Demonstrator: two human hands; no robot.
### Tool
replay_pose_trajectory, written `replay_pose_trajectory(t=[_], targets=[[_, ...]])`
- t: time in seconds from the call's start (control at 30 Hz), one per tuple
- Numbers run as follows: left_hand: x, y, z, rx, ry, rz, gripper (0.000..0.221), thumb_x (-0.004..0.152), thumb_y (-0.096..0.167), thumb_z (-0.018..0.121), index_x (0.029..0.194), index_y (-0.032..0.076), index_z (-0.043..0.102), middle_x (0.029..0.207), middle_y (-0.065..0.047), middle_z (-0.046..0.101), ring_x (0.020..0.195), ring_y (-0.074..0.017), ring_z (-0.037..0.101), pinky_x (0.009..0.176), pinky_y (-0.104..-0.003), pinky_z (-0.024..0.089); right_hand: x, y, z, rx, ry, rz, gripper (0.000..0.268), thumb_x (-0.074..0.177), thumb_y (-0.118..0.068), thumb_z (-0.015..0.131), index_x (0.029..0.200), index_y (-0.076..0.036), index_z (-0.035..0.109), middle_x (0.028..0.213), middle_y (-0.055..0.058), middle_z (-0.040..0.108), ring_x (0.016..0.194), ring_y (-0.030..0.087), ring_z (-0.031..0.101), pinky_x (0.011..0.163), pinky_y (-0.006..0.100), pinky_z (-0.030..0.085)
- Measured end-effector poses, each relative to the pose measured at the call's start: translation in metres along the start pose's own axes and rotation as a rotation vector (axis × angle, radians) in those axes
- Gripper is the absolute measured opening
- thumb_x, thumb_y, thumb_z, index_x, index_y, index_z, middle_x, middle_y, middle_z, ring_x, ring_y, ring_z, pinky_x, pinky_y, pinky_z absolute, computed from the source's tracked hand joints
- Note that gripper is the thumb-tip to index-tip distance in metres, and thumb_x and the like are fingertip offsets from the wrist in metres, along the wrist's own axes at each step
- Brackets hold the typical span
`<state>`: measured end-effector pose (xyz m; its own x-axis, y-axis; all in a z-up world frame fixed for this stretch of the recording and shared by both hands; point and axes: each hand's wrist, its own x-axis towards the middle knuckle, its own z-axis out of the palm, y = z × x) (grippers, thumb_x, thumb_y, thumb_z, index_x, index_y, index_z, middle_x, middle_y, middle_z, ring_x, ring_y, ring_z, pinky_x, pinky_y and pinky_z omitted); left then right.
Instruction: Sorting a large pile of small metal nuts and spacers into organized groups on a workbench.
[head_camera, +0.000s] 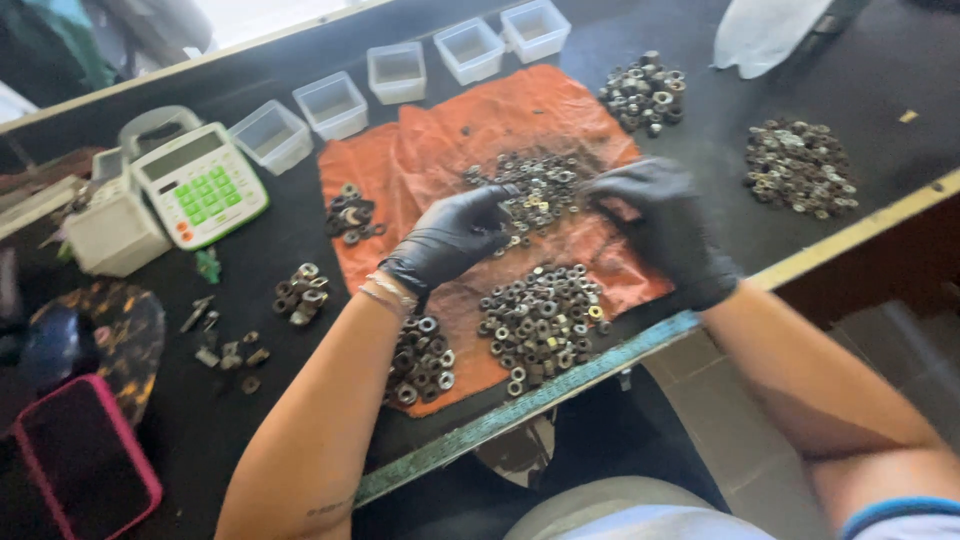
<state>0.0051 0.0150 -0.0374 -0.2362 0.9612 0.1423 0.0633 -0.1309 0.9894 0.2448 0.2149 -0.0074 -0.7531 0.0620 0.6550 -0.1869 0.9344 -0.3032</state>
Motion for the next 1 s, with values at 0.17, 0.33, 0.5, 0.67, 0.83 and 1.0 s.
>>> replay_pose_trajectory(t=[0.17,0.33,0.5,0.67,0.83,1.0], targets=[[-0.003,0.001,-0.034,1.017,0.27,0.189,0.034,0.072,0.014,0.068,0.106,0.015,0.072,0.095,-0.013,0.07,0.088,-0.041,0.068,0.076,-0.048,0.052,-0.064,0.089,-0.068,-0.753,0.085,0.297,0.019,0.106,-0.039,0.08,0.096,-0.023,0.079,0.086,-0.002,0.068,0.079,0.019,0.065,0.074,0.039,0.047],[0.004,-0.04,-0.048,1.101,0.17,0.205,0.023,0.073,0.015,0.07,0.095,0.013,0.064,0.092,-0.014,0.065,0.083,-0.0388,0.065,0.073,-0.046,0.053,-0.135,0.201,-0.081,-0.138,0.157,0.48,0.01,0.125,0.008,0.068,0.135,0.011,0.073,0.118,0.023,0.07,0.101,0.03,0.066,0.086,0.038,0.051],[0.0,-0.032,-0.047,1.191,0.162,0.091,0.041,0.068,0.021,0.081,0.102,0.009,0.062,0.1,-0.016,0.064,0.089,-0.0384,0.065,0.075,-0.049,0.055,-0.129,0.193,-0.072,-0.145,0.145,0.426,0.012,0.127,0.005,0.07,0.134,0.014,0.071,0.128,0.026,0.065,0.121,0.036,0.062,0.106,0.041,0.048],[0.002,-0.033,-0.051,1.156,0.124,0.077,0.042,0.067,0.027,0.094,0.097,0.015,0.067,0.099,-0.012,0.064,0.084,-0.0326,0.066,0.073,-0.046,0.055,-0.003,0.04,-0.054,-0.293,-0.072,0.079,0.015,0.115,-0.003,0.07,0.124,0.003,0.081,0.123,0.021,0.078,0.111,0.037,0.072,0.105,0.046,0.05],[0.008,-0.027,-0.049,1.254,0.091,-0.091,0.022,0.078,0.023,0.081,0.097,0.023,0.07,0.103,-0.009,0.064,0.092,-0.0336,0.071,0.079,-0.045,0.061,0.073,0.012,0.033,-0.037,-0.324,-0.142,0.015,0.09,-0.023,0.078,0.105,-0.02,0.079,0.103,0.01,0.076,0.097,0.033,0.072,0.086,0.046,0.053],[0.005,-0.032,-0.053,1.308,0.059,-0.082,0.013,0.086,0.017,0.072,0.096,0.025,0.07,0.1,-0.009,0.066,0.096,-0.0336,0.074,0.084,-0.046,0.065,0.108,0.038,0.101,-0.079,-0.404,-0.14,0.007,0.092,-0.026,0.074,0.098,-0.027,0.077,0.095,0.006,0.074,0.093,0.037,0.07,0.081,0.052,0.054]])
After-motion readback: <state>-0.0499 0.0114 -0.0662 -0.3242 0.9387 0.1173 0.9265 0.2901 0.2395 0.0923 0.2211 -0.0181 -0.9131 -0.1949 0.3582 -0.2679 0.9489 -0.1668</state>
